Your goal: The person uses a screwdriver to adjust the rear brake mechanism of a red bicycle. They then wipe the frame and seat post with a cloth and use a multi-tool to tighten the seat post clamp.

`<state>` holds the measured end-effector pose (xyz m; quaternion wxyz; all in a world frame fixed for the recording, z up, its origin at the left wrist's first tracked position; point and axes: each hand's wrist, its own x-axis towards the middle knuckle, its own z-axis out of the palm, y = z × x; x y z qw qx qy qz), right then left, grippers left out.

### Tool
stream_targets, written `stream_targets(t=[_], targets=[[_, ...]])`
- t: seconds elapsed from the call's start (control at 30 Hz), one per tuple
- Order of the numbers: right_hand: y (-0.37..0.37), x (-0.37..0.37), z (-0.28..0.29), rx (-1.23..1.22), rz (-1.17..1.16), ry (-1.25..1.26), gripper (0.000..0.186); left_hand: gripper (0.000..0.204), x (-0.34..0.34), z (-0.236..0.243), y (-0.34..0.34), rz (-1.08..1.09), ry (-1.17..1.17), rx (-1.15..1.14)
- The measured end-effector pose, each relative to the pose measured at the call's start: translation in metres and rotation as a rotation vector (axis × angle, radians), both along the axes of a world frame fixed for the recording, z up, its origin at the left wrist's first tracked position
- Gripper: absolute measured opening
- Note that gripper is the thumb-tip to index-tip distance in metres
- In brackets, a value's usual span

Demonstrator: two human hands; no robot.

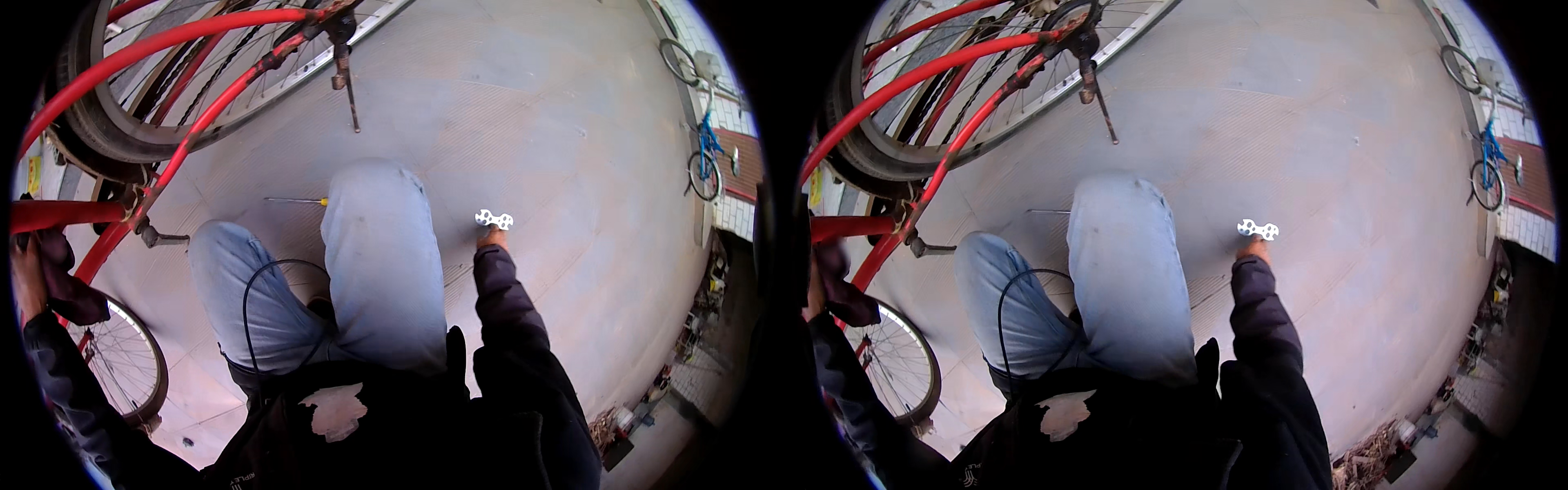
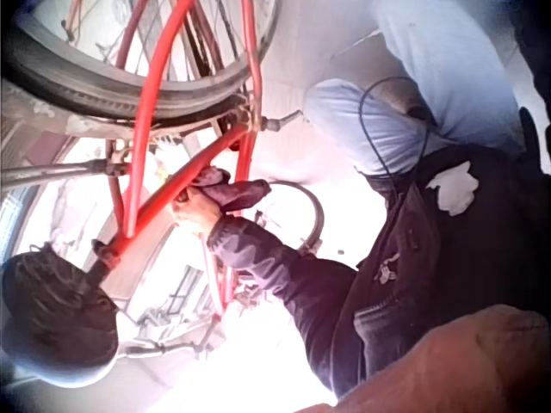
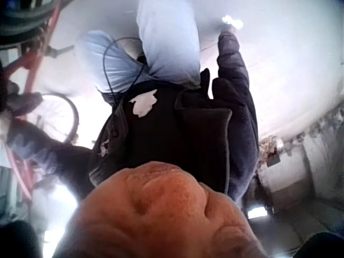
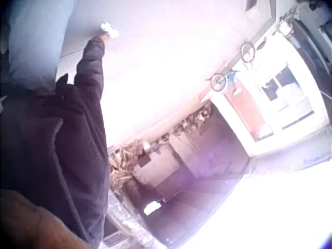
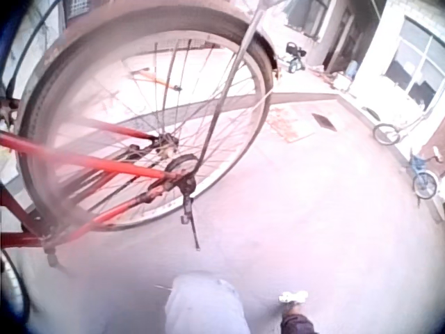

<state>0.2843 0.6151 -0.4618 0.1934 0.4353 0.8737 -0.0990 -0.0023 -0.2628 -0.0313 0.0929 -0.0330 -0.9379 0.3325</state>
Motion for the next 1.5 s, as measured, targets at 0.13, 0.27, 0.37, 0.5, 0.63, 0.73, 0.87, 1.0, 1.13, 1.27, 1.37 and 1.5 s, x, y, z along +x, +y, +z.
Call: stream_targets(t=[0.13,0.27,0.37,0.5,0.63,0.73,0.87,1.0,1.13,1.27,1.37,1.5], targets=[[0.029,-0.024,0.008,-0.071,0.194,0.177,0.037,0.028,0.004,0.018,0.024,-0.016,-0.035,-0.153],[0.025,-0.036,0.011,0.066,0.234,0.022,0.034,0.029,0.008,0.019,0.113,0.157,0.118,0.157],[0.017,-0.046,0.028,0.042,0.333,-0.171,0.031,0.032,0.017,0.025,0.145,0.173,0.146,0.264],[0.056,-0.015,-0.009,-0.075,0.571,0.043,0.032,0.030,0.024,0.032,0.149,0.074,0.042,-0.103],[0.040,-0.016,0.005,0.058,0.615,0.032,0.025,0.035,0.017,0.029,0.186,0.186,0.209,0.260],[0.050,-0.005,-0.013,0.121,0.811,0.000,0.025,0.038,0.022,0.033,0.194,0.203,0.233,0.286],[0.033,0.002,-0.023,0.002,0.442,0.184,0.020,0.036,0.022,0.035,0.202,0.253,0.213,0.343],[0.047,-0.004,-0.037,0.030,0.454,-0.153,0.025,0.034,0.027,0.035,0.201,0.265,0.190,0.403],[0.119,0.025,-0.136,0.221,0.867,-0.347,0.028,0.032,0.014,0.042,0.202,0.216,0.198,0.409],[0.068,-0.007,-0.083,0.122,0.711,-0.267,0.027,0.033,0.028,0.037,0.199,0.242,0.217,0.427],[0.048,-0.012,-0.066,0.073,0.679,-0.239,0.026,0.034,0.027,0.035,0.198,0.235,0.217,0.435],[0.021,-0.019,-0.043,-0.008,0.655,-0.187,0.025,0.034,0.027,0.041,0.203,0.251,0.195,0.438]])
